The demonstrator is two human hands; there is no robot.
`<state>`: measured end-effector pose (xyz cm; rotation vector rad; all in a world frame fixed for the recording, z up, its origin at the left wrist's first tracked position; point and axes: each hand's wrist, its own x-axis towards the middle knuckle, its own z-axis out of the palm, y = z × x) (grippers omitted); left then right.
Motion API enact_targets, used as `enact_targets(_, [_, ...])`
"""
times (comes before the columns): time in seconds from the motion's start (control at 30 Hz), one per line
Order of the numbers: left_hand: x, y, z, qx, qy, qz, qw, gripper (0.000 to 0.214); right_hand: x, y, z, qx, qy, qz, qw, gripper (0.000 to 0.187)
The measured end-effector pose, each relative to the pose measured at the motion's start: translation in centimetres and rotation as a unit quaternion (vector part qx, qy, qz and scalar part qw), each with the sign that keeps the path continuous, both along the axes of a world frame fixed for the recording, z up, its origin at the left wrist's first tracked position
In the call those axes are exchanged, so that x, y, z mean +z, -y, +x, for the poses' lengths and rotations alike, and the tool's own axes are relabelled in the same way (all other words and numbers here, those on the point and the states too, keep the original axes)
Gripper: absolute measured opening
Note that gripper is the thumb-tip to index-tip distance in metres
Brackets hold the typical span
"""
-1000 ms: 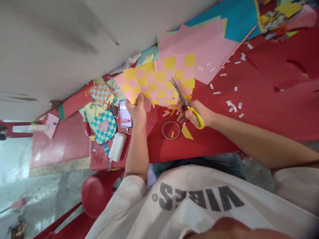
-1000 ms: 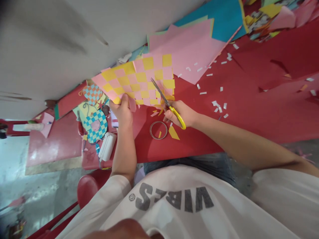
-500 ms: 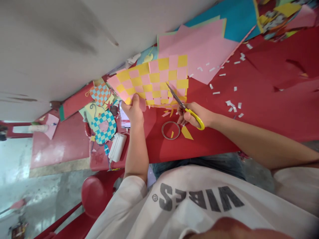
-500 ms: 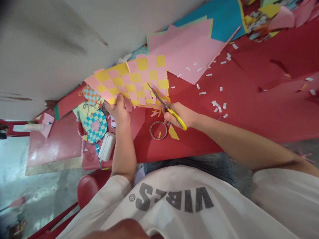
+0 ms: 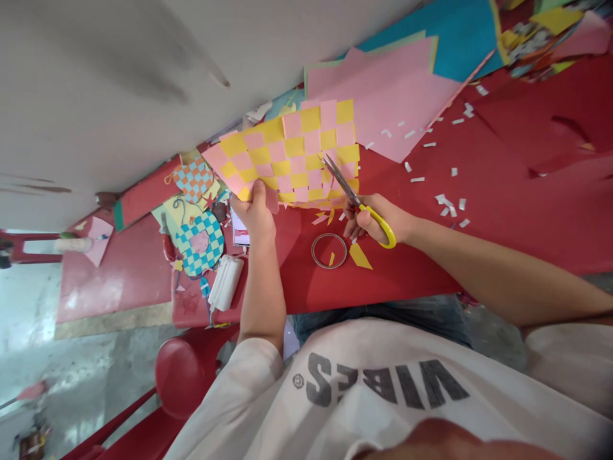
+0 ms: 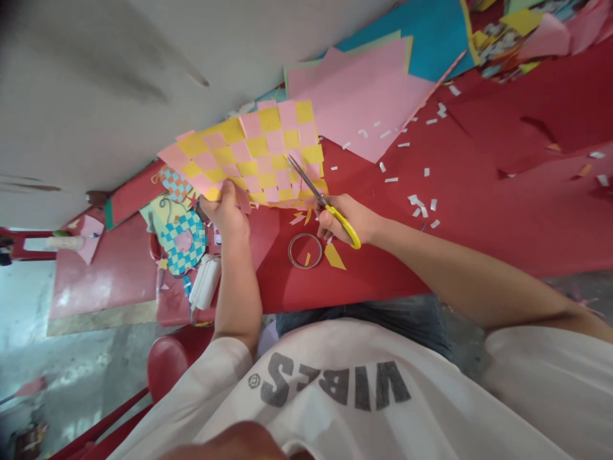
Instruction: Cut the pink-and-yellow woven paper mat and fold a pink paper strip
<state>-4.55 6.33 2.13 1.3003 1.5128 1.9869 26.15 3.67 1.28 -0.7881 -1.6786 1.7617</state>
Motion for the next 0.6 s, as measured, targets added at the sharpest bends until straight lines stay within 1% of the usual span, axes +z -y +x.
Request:
enact_targets(0.13, [0.11,-0.05,-0.04,-0.006,0.015,0.007,1.000,0.061,0.19,0.06,0.09,0.010,-0.002,-0.003,1.000,0.078])
enact_targets(0.3, [0.10,0.03,0.12,-0.015,-0.010,-0.005,1.000,0.062,0.52,0.15,0.18,0.044,0.008,-0.015,0.999,0.077])
enact_targets(0.47, [0.03,0.00,0.05,-0.009,-0.002,-0.001,1.000,0.067,0.68,0.13,0.25,0.030,0.013,-0.019,0.999,0.081])
enact_targets(0.6, [0.17,0.05,0.06,-0.014,0.001,0.001,1.000,0.066,0.56,0.01,0.32,0.033,0.014,-0.021,0.999,0.078])
